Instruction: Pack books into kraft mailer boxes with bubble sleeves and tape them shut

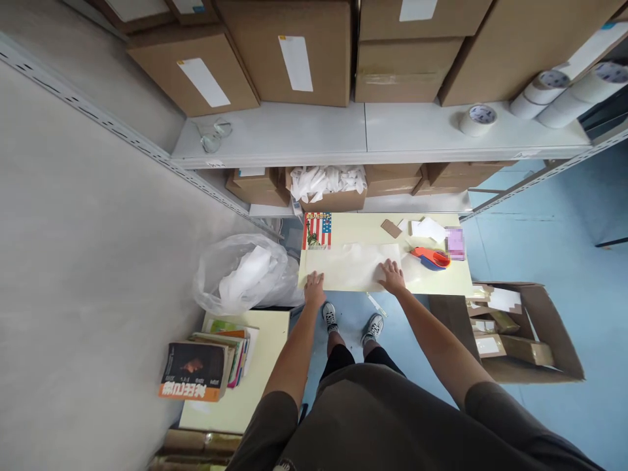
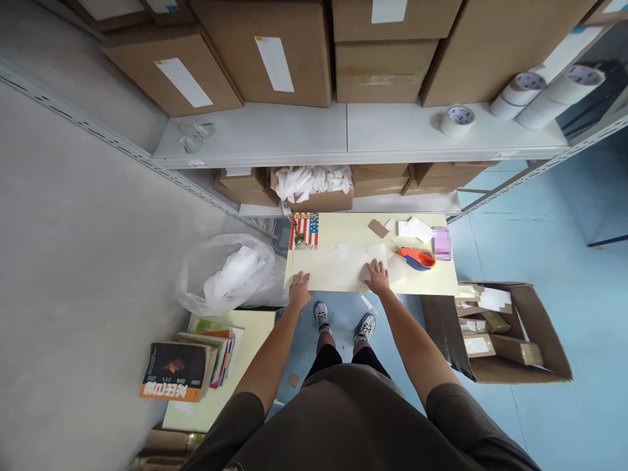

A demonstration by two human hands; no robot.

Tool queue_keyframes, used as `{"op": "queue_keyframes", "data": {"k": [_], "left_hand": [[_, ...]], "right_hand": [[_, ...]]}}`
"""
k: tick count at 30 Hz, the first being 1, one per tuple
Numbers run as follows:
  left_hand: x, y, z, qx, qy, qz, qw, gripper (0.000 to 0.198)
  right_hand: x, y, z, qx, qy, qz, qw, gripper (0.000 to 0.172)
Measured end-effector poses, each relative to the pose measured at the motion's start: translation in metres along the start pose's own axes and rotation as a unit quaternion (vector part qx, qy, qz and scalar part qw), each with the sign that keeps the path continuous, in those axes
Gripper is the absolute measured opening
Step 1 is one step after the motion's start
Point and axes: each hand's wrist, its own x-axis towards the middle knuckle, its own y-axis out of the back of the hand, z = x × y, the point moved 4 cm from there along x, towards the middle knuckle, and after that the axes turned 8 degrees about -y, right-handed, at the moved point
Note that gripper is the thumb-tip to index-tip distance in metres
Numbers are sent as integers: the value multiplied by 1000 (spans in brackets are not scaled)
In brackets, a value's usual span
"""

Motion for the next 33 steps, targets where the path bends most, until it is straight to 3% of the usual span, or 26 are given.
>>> {"op": "queue_keyframes", "data": {"k": [2,5,9,12,15,18,22,26,28,30,33], "left_hand": [[1,10,-2,-9,-8,37,999,88],[17,39,-14,-49,2,108,993,77],[75,85,-44,-137,44,164,976,66],[129,106,-71,-202,95,131,966,60],[169,111,-91,-251,106,68,960,44],[187,108,-105,-278,91,42,955,26],[183,113,-125,-313,122,103,936,29],[163,140,-136,-377,106,219,894,38],[148,153,-134,-416,59,253,871,38],[127,158,-130,-468,26,266,842,38],[89,146,-119,-548,12,246,800,35]], "right_hand": [[-2,9,-17,40,-1,32,999,79],[1,22,-71,174,59,57,981,67],[31,34,-169,385,87,25,919,52],[66,38,-233,434,60,12,899,48],[96,34,-276,387,34,-3,921,47],[111,24,-301,267,51,-4,962,44],[111,7,-322,179,126,-12,976,48],[107,5,-326,261,100,0,960,57],[102,10,-321,360,54,4,932,62],[91,14,-314,466,26,-9,885,66],[62,16,-298,578,32,-40,814,69]]}}
